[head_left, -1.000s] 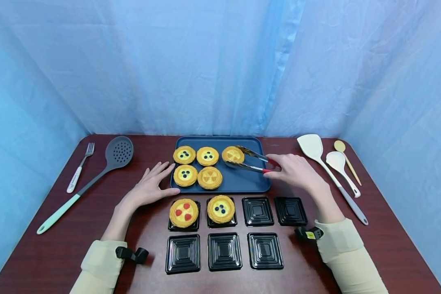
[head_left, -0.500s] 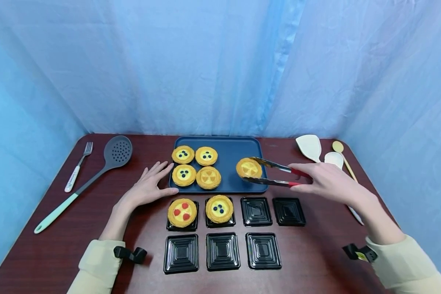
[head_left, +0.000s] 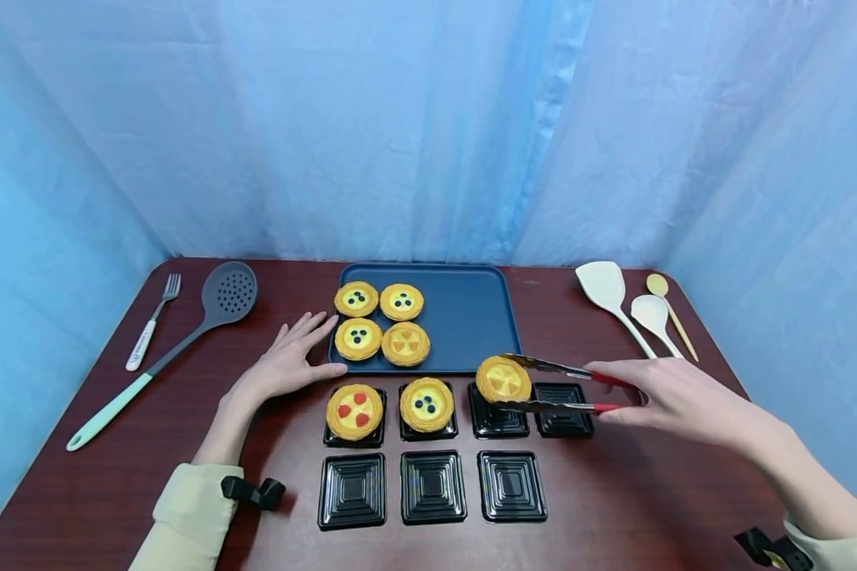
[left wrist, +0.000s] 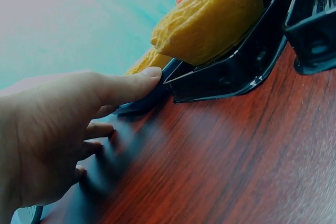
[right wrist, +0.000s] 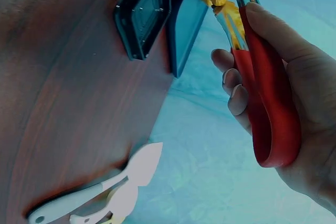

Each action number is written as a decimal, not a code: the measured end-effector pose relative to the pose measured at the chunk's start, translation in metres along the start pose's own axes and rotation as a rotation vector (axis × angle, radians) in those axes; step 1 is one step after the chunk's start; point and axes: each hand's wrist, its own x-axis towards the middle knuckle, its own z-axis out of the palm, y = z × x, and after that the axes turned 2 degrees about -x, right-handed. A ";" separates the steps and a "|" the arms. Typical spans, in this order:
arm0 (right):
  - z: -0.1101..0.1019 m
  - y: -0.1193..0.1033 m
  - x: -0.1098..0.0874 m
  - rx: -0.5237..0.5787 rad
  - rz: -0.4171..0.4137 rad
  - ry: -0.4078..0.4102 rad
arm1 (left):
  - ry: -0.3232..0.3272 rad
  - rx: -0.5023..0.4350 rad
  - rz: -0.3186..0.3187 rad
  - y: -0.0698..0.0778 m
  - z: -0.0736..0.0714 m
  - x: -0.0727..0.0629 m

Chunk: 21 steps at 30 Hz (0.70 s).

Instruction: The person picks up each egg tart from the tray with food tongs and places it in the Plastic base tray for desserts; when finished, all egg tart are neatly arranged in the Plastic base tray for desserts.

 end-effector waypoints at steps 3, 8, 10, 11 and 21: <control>0.003 -0.001 -0.004 -0.005 0.015 -0.007 | 0.001 0.001 0.001 0.001 0.000 0.000; 0.006 -0.001 -0.005 -0.020 0.011 -0.022 | -0.003 0.004 -0.001 0.000 0.000 0.000; 0.007 0.000 -0.005 -0.025 0.002 -0.018 | -0.004 0.004 -0.002 0.000 0.000 0.000; 0.008 0.000 -0.005 -0.028 -0.005 -0.016 | -0.004 0.004 -0.001 0.000 0.000 0.000; 0.013 0.001 -0.001 -0.047 -0.053 0.004 | -0.002 0.005 0.000 0.000 0.000 0.000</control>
